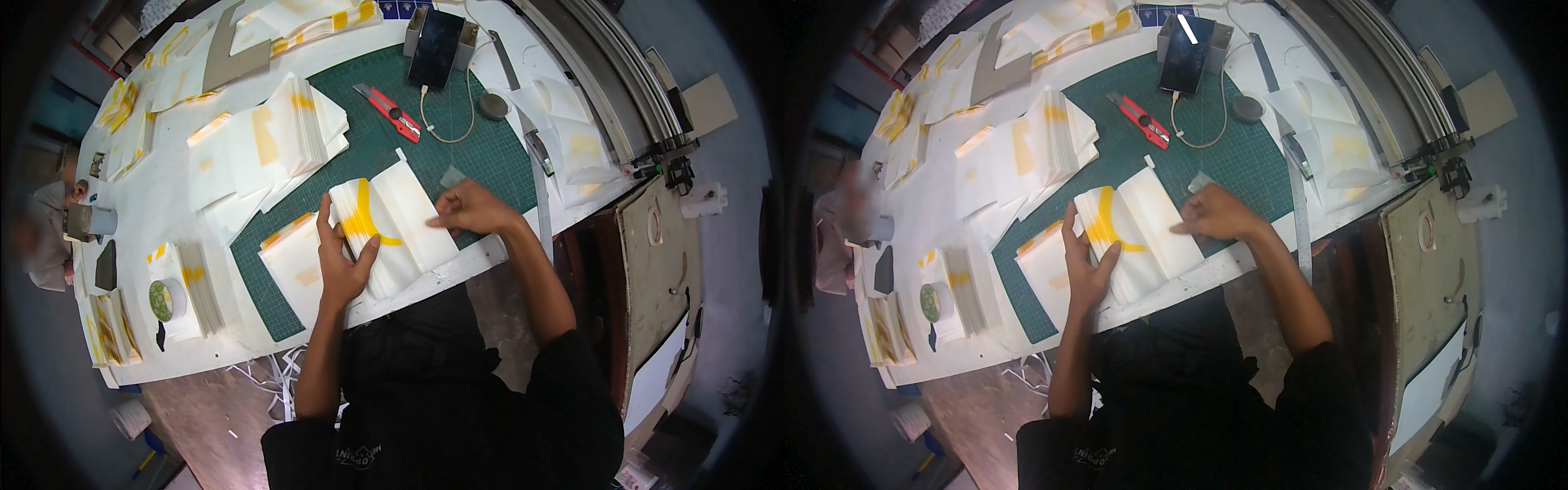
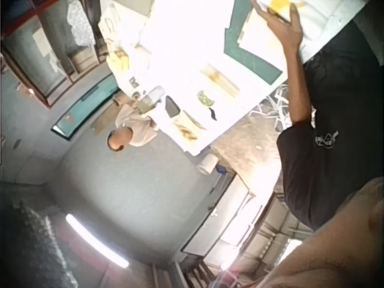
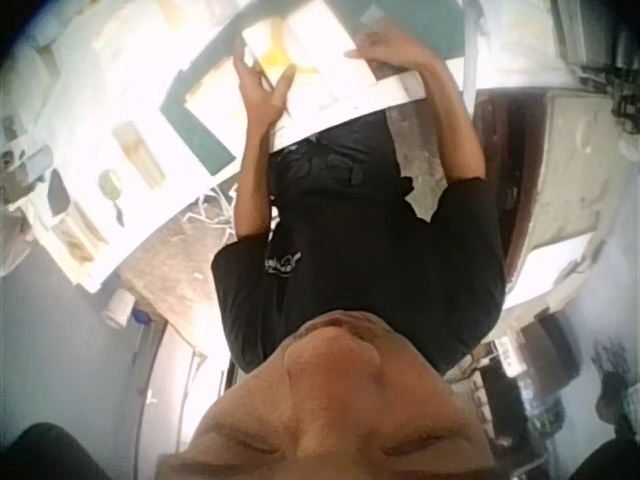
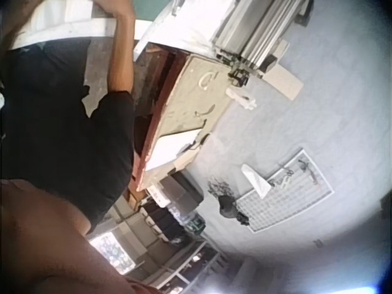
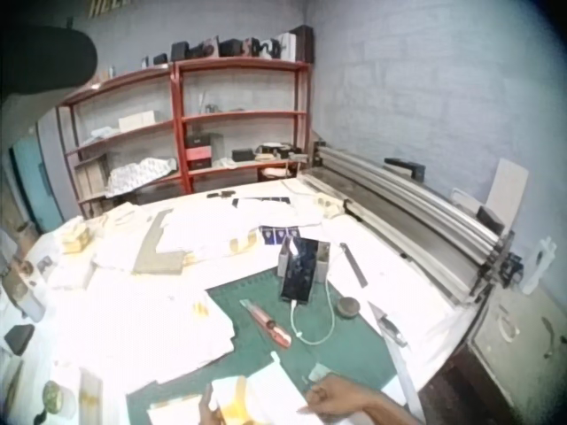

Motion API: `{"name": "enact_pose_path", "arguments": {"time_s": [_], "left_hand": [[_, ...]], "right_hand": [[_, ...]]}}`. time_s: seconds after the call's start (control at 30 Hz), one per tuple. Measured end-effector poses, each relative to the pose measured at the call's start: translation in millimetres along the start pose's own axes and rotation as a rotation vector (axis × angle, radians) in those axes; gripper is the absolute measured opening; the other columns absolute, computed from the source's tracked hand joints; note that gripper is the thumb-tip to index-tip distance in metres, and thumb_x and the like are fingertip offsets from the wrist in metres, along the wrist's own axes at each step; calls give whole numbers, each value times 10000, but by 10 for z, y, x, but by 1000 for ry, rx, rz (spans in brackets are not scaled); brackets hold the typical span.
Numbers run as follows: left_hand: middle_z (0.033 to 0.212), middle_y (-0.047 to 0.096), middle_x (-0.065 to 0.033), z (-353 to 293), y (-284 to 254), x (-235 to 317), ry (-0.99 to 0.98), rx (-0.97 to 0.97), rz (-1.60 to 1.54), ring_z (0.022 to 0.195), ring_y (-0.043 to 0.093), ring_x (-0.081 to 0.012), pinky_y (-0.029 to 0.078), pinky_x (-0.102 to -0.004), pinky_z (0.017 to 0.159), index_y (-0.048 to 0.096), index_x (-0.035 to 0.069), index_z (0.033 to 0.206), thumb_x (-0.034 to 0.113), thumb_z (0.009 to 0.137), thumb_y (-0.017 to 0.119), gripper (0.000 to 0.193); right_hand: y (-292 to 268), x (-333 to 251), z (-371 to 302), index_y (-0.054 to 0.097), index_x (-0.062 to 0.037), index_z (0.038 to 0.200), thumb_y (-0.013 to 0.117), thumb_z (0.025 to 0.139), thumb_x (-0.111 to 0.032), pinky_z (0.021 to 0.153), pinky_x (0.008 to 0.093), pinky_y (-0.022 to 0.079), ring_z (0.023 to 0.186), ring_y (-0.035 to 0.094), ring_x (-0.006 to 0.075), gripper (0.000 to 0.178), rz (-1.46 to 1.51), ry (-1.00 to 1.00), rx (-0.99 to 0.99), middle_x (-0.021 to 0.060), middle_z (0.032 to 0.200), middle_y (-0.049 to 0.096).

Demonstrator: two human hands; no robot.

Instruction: The person assembles books by hand at a workbench. They pick up stacks of white paper sheets, fold them in half, and use a clear plastic scraper to smooth the spine crease. The person then stacks the finished folded units on the table.

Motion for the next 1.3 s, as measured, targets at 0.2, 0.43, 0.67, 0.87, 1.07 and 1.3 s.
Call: {"name": "enact_pose_path", "arguments": {"time_s": [0.2, 0.43, 0.67, 0.87, 1.07, 1.3], "left_hand": [[1285, 612, -272, -3, 5, -34, -17, -1, 9, 1129, 657, -288, 512, -385, 995, 110, -44, 1592, 37, 872, 733, 955], [1268, 621, -269, -3, -4, -45, -24, 1, 8, 1108, 667, -284, 510, -384, 992, 102, -41, 1594, 33, 871, 732, 961], [1191, 670, -257, -8, 15, -10, -4, -10, 24, 1078, 681, -277, 510, -382, 988, 89, -38, 1597, 25, 867, 730, 974], [1186, 677, -261, -5, 9, -3, -10, -12, 54, 1073, 687, -282, 508, -383, 992, 88, -37, 1598, 27, 859, 732, 982], [1197, 672, -271, -9, 1, 0, -13, -16, 51, 1090, 682, -293, 510, -392, 995, 93, -25, 1602, 35, 862, 734, 981], [1316, 576, -266, -5, 18, -5, -22, -21, 14, 1163, 642, -305, 487, -400, 1041, 104, -20, 1601, 33, 863, 727, 967]], "right_hand": [[-185, -262, 716, 717, -4, 819, 864, 831, -209, 560, 242, 570, 596, 655, 114, 253, 186, 49, 119, 61, 712, 671], [-135, -321, 545, 717, -14, 779, 842, 866, -258, 538, 238, 541, 563, 618, 100, 288, 156, 46, 209, 45, 684, 655], [67, 44, -111, 705, 5, 782, 808, 911, -260, 538, 242, 508, 567, 585, 72, 312, 67, 48, 115, 10, 656, 632], [121, 114, -378, 708, 38, 805, 827, 870, -265, 560, 296, 480, 562, 614, 122, 332, -14, -42, 175, 96, 640, 669], [-428, -304, -769, 695, 44, 987, 839, 847, -342, 654, 384, 509, 699, 659, 282, 436, -720, -298, 913, 151, 783, 663], [-498, 65, -657, 639, 18, 1076, 781, 882, -125, 718, 421, 523, 813, 675, 317, 280, -254, -166, 781, 173, 880, 660]]}}
Point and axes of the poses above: each hand's wrist, its own z-axis towards the middle knuckle, its own y-axis out of the palm, x = y × z, the point moved 9 cm from there along z, towards the middle knuckle
